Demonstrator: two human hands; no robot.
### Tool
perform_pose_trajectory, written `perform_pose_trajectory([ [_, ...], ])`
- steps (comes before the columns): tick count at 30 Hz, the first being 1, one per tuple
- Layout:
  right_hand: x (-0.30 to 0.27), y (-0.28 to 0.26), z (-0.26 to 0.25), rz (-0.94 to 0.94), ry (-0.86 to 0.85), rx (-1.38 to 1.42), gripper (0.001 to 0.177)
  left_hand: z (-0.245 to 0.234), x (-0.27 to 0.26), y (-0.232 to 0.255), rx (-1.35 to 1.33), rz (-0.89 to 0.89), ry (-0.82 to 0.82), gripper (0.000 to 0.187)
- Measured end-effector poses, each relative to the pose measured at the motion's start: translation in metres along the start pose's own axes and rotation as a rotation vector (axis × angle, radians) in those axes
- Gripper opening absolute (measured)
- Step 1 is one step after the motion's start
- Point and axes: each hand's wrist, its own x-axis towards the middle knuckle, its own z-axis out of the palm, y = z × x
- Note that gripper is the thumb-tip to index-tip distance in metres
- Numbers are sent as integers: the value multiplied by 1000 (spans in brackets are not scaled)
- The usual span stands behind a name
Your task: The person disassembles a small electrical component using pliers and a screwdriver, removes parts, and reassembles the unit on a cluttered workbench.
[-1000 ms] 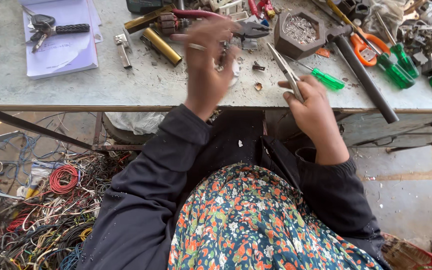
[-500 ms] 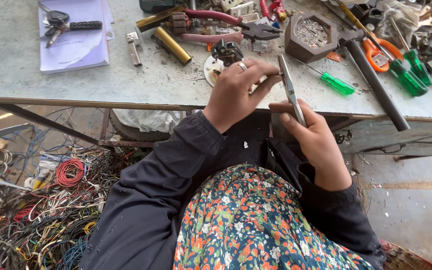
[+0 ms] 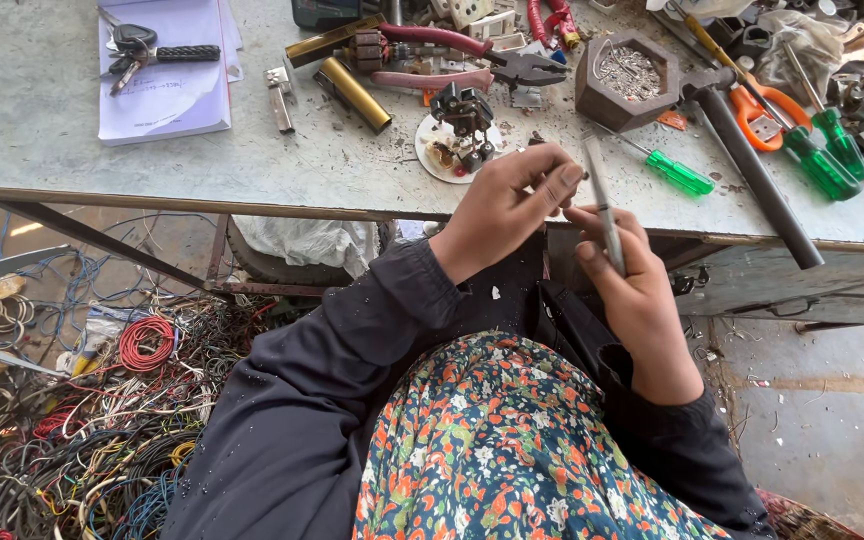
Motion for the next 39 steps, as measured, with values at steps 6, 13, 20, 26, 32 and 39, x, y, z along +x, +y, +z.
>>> perform_pose_trajectory([
  [6, -3, -1, -6, 271, 68, 246, 33, -6, 7, -2, -210, -152, 80, 22],
  [13, -7, 13, -5, 211, 228, 399, 28, -6, 1, 18, 207, 196, -75, 14],
  [20, -11, 28, -9, 169, 274, 512, 13, 3, -5, 31, 348, 242, -243, 16],
  [26, -20, 40, -13, 219, 268, 920, 8, 1, -6, 35, 344, 254, -137, 13],
  [32, -32, 46, -15, 310, 287, 1159, 14, 3, -5, 46, 406, 397, 84, 24],
  [39, -44, 47, -12, 335, 294, 1199, 19, 15, -12, 45, 317, 198, -124, 10],
])
